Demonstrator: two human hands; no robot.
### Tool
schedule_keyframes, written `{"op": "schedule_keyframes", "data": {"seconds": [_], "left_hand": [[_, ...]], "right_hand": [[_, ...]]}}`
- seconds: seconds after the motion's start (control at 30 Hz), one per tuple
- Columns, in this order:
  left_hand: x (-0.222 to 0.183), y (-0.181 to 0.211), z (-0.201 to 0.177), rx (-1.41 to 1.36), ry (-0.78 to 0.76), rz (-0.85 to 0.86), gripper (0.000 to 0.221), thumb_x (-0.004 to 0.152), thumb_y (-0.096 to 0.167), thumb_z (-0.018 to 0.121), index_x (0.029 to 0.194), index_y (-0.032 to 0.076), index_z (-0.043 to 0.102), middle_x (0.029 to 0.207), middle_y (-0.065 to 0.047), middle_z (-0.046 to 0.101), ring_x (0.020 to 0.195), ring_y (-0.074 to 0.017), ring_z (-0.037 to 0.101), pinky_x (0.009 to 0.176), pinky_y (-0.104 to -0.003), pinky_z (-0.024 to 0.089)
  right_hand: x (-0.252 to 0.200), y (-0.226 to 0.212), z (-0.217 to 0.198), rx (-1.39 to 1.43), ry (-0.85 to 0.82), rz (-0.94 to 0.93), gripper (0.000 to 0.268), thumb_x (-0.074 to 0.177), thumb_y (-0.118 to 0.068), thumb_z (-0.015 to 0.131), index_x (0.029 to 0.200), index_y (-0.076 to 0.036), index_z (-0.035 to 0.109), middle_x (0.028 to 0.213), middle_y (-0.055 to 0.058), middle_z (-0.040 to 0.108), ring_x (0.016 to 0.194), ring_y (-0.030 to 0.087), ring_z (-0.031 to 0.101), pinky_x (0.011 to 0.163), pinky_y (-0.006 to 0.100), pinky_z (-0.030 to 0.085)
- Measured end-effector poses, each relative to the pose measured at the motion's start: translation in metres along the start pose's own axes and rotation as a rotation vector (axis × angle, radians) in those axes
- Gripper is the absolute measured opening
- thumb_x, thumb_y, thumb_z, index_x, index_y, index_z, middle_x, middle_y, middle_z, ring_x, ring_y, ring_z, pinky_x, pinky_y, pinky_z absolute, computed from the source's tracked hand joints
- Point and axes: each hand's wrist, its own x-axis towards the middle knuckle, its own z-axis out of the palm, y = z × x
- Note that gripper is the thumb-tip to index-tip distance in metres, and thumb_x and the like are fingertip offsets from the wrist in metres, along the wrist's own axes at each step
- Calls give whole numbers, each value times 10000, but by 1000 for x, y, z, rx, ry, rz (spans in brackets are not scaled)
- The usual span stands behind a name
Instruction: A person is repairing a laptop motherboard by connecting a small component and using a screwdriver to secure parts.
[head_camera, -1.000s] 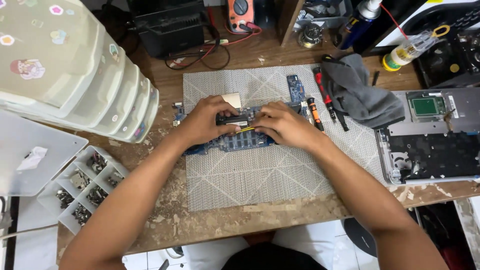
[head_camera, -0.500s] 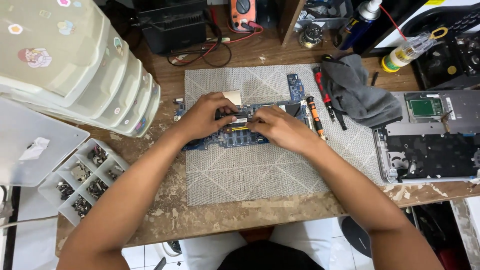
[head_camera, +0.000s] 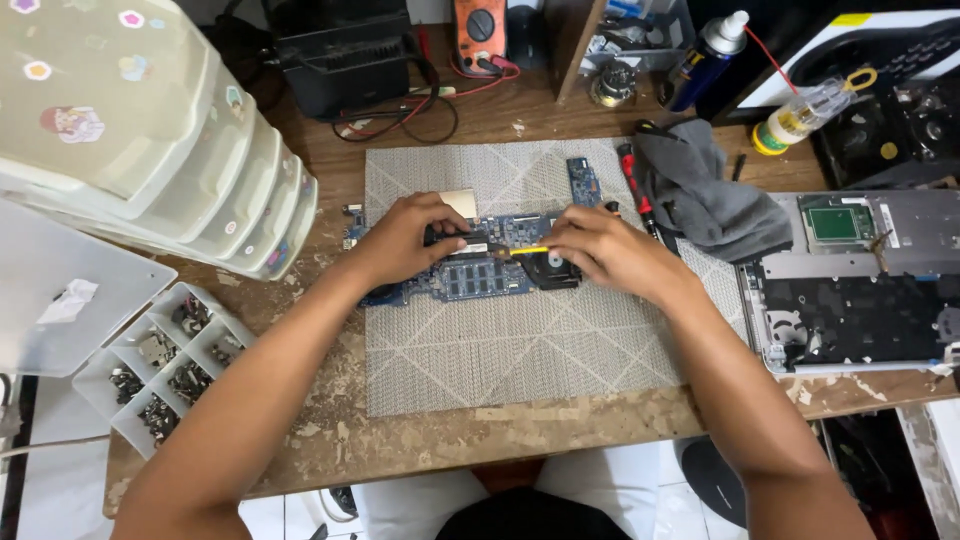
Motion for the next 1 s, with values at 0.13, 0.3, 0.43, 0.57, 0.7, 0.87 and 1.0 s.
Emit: {"op": "schedule_keyframes", "data": {"seconds": [0.13,0.3,0.43,0.57,0.7,0.87,1.0], "left_hand": [[0,0,1,8,-16,-18,171,850,104,781,1015,68,755,887,-109,675,886,-279,653,850,-402,543],[0,1,0,0,-16,-22,163,856,87,772,1017,63,760,882,-108,671,886,-278,646,856,-400,534],[0,3,-2,2,-15,-18,172,851,86,775,1020,61,759,884,-111,676,887,-280,651,853,-401,536],[0,0,-1,-11,-13,-9,169,855,87,774,1020,56,756,883,-116,675,884,-279,651,850,-401,538],[0,2,-1,-11,-19,-10,166,854,78,771,1017,52,757,881,-119,673,876,-282,652,853,-406,534],[0,2,-1,-10,-10,1,176,854,80,773,1025,43,749,881,-120,672,873,-279,652,848,-408,536],[0,3,-2,-3,-9,6,175,852,81,774,1023,47,753,885,-124,676,875,-282,656,848,-411,537]], "right_hand": [[2,-11,-12,36,53,25,87,968,-93,649,1010,-66,721,966,93,664,755,291,688,639,366,541],[6,-20,-18,70,-4,62,121,933,-83,677,1012,-55,764,939,90,681,624,201,643,534,318,510],[4,-12,-9,140,-19,89,54,878,-60,719,911,-53,761,896,79,688,678,227,675,529,304,525],[8,-14,-3,183,-25,113,57,860,-17,718,887,-17,769,863,111,680,689,231,666,532,278,533],[18,-28,-1,121,-15,79,66,873,-17,710,893,-28,772,865,96,655,670,204,643,509,288,523],[26,-27,20,106,25,39,70,902,-24,699,903,-7,767,891,120,662,642,193,647,481,260,524],[29,-33,24,79,43,29,78,913,-36,697,907,3,764,898,124,661,624,193,649,469,260,520]]}}
